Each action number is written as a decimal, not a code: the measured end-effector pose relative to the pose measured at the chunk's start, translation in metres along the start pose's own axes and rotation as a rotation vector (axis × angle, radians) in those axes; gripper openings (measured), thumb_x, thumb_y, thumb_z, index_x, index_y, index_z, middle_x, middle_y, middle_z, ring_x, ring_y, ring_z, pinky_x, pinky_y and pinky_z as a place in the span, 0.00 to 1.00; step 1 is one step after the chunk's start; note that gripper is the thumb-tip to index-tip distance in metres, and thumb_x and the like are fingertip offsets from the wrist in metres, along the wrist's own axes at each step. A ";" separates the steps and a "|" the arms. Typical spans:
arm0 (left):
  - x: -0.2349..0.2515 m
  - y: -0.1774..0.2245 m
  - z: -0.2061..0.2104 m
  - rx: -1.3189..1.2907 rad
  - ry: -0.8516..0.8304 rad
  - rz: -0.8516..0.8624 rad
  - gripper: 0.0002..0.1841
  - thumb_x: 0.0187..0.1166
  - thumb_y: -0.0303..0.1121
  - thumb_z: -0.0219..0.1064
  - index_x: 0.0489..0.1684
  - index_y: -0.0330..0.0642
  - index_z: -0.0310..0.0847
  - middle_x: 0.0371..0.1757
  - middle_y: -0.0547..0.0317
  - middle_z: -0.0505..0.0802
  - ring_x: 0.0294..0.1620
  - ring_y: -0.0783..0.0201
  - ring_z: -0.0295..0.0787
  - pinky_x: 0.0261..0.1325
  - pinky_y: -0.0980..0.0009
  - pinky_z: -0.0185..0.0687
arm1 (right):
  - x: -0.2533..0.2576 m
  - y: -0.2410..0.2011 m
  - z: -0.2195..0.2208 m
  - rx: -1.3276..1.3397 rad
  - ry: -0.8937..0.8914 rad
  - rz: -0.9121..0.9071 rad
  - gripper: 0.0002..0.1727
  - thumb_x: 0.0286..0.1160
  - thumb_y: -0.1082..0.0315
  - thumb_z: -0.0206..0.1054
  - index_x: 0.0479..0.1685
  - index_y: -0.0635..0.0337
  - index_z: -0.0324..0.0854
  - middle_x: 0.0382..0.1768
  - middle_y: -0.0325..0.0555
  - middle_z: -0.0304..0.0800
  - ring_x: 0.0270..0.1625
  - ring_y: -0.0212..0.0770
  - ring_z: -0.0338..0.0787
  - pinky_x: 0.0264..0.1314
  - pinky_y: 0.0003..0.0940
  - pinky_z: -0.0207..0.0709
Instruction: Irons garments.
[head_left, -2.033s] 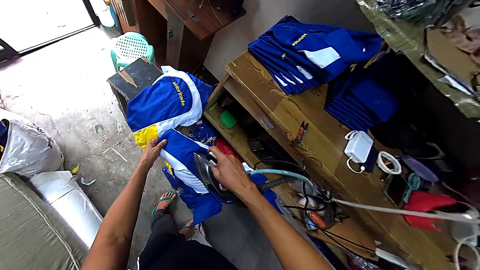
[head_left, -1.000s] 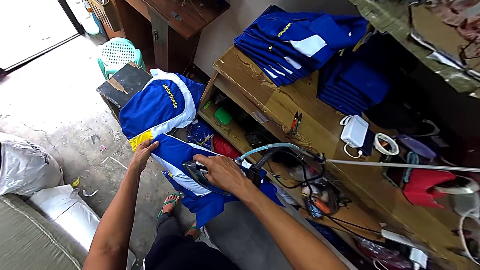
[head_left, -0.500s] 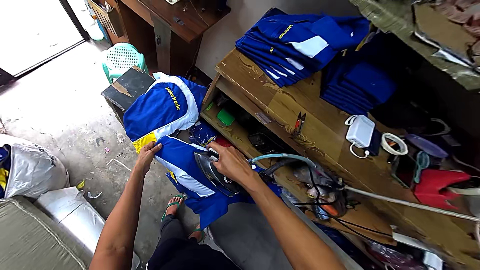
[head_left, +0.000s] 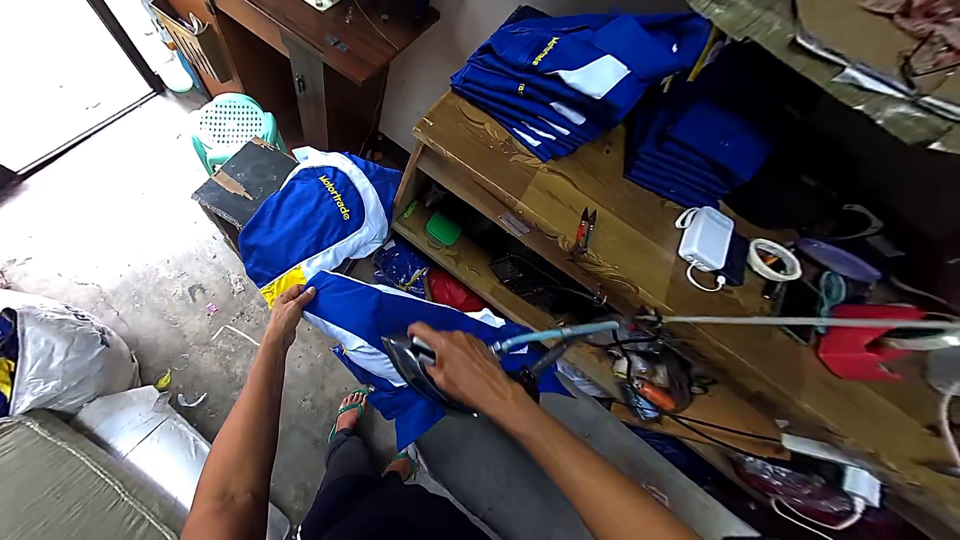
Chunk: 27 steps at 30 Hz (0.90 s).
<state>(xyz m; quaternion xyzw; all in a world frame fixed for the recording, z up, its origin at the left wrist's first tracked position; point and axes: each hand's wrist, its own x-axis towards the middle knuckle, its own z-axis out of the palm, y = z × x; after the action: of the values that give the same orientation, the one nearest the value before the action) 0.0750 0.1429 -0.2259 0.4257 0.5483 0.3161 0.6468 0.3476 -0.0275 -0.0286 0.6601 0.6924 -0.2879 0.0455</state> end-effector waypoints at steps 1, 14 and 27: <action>0.000 0.000 0.001 0.000 0.008 0.001 0.11 0.88 0.33 0.62 0.44 0.34 0.85 0.37 0.56 0.93 0.38 0.67 0.90 0.47 0.67 0.87 | -0.017 0.004 0.007 0.001 -0.010 -0.011 0.26 0.71 0.67 0.67 0.72 0.45 0.77 0.37 0.57 0.91 0.41 0.63 0.92 0.39 0.63 0.81; -0.092 -0.043 0.032 0.577 0.410 0.098 0.24 0.88 0.38 0.60 0.70 0.23 0.70 0.60 0.31 0.86 0.63 0.42 0.85 0.70 0.47 0.78 | -0.249 0.147 0.115 0.183 0.395 0.594 0.26 0.63 0.70 0.77 0.66 0.50 0.86 0.32 0.62 0.94 0.32 0.68 0.93 0.33 0.70 0.80; -0.244 -0.044 0.155 0.969 -0.157 0.495 0.15 0.77 0.36 0.66 0.48 0.29 0.84 0.37 0.42 0.93 0.42 0.43 0.95 0.48 0.43 0.89 | -0.281 0.188 0.100 0.206 0.807 0.399 0.38 0.75 0.47 0.68 0.77 0.69 0.74 0.57 0.71 0.87 0.57 0.69 0.87 0.61 0.65 0.79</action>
<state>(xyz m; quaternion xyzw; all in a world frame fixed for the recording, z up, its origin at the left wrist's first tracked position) 0.1758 -0.1214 -0.1521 0.8133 0.4646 0.1373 0.3223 0.5277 -0.3303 -0.0507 0.8409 0.4816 -0.0608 -0.2392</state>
